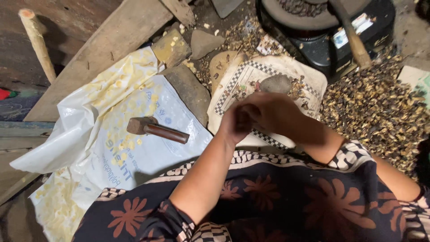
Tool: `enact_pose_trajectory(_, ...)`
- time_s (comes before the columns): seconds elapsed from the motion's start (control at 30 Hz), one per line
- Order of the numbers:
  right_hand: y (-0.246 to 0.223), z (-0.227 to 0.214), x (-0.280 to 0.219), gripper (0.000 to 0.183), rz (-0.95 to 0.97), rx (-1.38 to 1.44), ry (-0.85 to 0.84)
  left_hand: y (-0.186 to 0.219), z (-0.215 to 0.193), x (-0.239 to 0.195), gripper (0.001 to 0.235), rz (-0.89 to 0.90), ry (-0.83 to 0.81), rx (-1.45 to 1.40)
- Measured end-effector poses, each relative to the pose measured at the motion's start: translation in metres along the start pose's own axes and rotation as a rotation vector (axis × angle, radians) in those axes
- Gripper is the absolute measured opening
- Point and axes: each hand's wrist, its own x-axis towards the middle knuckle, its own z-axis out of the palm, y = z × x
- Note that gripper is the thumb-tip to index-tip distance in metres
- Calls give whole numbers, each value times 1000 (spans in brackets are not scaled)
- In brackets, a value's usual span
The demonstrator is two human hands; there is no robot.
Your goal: The person sits on the floor and uses a stone pestle to crush corn kernels on a patterned board. They then use a hammer to crush more kernels on a white sack and stir a pan of dark kernels on a gas stove with a slotted spoon.
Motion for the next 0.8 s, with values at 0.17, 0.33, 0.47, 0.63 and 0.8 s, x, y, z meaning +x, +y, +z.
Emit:
enact_pose_trajectory(0.17,14,-26,-13,18,27,-13,162,97,-57,34,18,226,-550,-176)
enact_pose_trajectory(0.33,-18,-79,-13,24,172,-126,9,262,-114,-89,21,560,-290,395)
enact_pose_trajectory(0.47,-103,-93,46,21,-11,-327,-194,280,-256,-123,17,659,-116,89)
enact_pose_trajectory(0.63,-186,-8,139,30,26,-570,-647,232,-488,-27,8,521,573,-4)
enact_pose_trajectory(0.8,-232,143,197,51,95,-466,-706,163,-577,141,23,1087,709,566)
